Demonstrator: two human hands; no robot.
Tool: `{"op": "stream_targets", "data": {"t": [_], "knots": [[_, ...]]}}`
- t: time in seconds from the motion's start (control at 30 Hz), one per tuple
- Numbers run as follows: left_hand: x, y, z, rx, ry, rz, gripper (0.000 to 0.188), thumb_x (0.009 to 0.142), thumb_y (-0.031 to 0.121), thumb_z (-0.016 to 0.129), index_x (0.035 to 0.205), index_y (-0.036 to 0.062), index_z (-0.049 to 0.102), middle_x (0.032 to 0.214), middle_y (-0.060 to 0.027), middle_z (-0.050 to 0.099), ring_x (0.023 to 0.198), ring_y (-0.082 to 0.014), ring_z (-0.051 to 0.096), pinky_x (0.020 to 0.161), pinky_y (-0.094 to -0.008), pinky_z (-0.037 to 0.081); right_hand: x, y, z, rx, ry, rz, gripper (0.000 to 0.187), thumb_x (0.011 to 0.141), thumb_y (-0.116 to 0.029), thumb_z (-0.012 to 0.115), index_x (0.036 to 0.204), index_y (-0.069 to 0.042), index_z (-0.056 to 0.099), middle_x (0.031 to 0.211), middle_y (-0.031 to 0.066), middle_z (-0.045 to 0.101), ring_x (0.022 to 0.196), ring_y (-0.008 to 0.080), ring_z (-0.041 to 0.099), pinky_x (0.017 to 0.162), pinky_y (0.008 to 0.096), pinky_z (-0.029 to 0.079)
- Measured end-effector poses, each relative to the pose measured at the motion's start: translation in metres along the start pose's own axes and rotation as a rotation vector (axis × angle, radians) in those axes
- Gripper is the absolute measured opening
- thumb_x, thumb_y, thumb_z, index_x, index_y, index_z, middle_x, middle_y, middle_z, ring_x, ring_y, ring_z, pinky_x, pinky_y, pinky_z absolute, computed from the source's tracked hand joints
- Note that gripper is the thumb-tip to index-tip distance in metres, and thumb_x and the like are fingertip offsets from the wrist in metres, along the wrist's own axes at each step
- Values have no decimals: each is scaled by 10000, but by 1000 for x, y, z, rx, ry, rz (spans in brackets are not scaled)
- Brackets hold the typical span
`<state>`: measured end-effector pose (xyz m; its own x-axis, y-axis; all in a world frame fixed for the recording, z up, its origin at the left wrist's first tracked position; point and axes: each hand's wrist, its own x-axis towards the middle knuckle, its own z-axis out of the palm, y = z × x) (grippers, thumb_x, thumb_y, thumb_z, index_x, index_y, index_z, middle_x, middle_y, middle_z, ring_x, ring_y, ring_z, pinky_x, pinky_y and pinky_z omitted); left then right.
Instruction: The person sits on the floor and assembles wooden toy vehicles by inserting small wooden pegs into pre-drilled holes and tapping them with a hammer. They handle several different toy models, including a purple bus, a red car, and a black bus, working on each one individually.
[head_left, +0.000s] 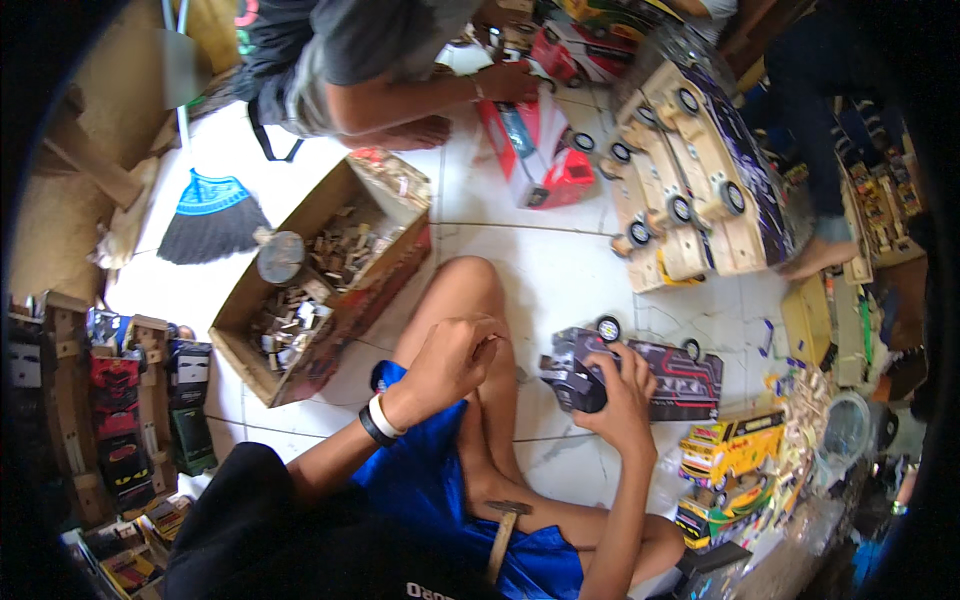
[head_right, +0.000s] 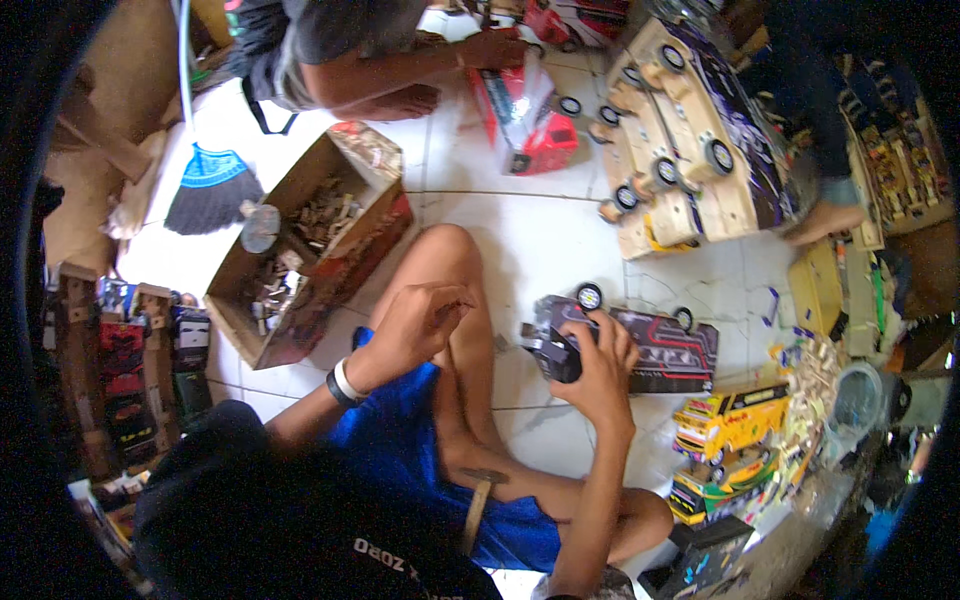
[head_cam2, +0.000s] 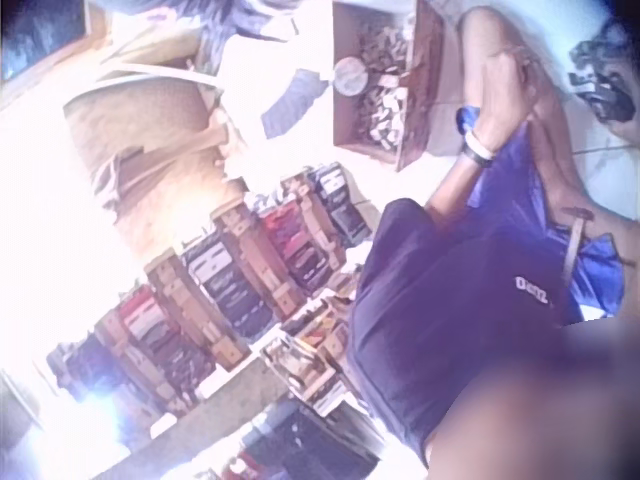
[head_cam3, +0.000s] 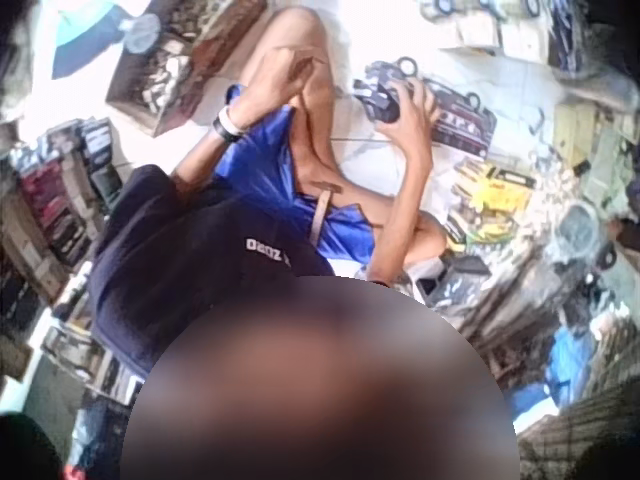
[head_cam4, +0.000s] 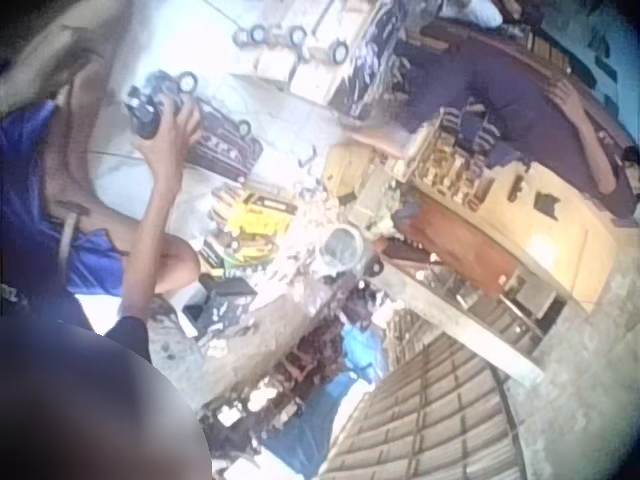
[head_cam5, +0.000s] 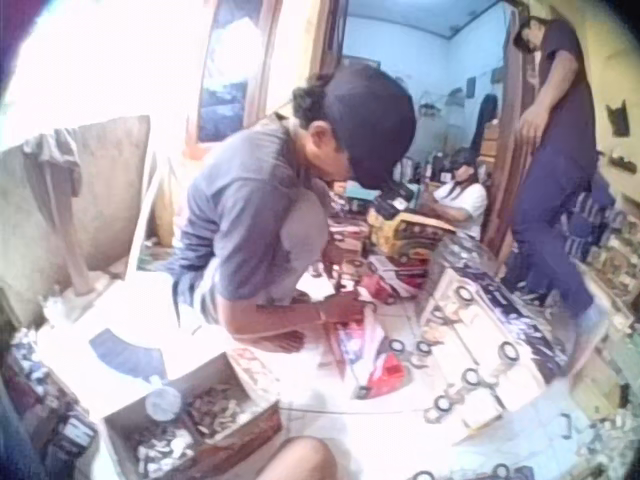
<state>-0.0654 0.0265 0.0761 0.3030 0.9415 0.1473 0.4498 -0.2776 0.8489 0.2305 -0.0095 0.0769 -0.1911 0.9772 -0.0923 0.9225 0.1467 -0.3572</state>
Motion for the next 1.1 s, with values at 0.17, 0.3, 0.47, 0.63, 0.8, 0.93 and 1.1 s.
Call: {"op": "stream_targets", "data": {"t": [0.17,0.3,0.47,0.63,0.8,0.93,1.1], "knots": [[-14,22,-65,135,190,22,104,889,47,686,967,-4,732,951,-219,722,871,-422,698,787,-469,550,-22,-8,-3,50,44,34,948,633,-185,925,1499,-267,546,1657,173,345,1524,420,300,1216,612,208],[-20,10,-136,365,516,51,89,895,65,715,946,-5,734,885,-182,727,760,-302,701,694,-394,532,-58,-3,-9,118,166,56,932,762,-170,861,1601,-189,456,1709,203,266,1562,439,246,1243,598,201],[-60,-29,-213,556,504,-467,323,1029,260,669,923,-35,747,690,-109,694,588,-198,617,604,-347,484,-120,12,-10,263,246,179,679,828,-23,727,1486,-81,574,1654,179,383,1525,392,348,1253,503,252],[-110,-72,-215,260,345,-645,435,1075,346,633,938,-42,774,798,-149,763,735,-237,748,701,-337,560,-159,11,16,493,314,379,504,852,13,677,1354,-4,633,1560,201,485,1446,401,458,1203,491,360],[-128,-93,-201,605,199,-413,202,878,200,797,993,33,789,880,-179,767,805,-341,749,754,-419,579,-160,12,29,455,252,301,420,880,9,666,1300,13,650,1475,210,561,1362,398,543,1149,466,422],[-127,-101,-191,792,123,-282,173,737,115,829,883,60,754,845,-172,716,835,-389,702,744,-473,551,-156,12,30,473,234,294,382,888,7,666,1270,14,666,1386,212,623,1289,405,595,1123,458,446],[-122,-100,-191,717,130,-370,106,728,78,800,805,41,737,811,-178,727,776,-388,710,693,-449,565,-157,8,30,436,245,303,347,891,3,669,1239,14,681,1318,184,667,1237,383,628,1084,452,479]]}}
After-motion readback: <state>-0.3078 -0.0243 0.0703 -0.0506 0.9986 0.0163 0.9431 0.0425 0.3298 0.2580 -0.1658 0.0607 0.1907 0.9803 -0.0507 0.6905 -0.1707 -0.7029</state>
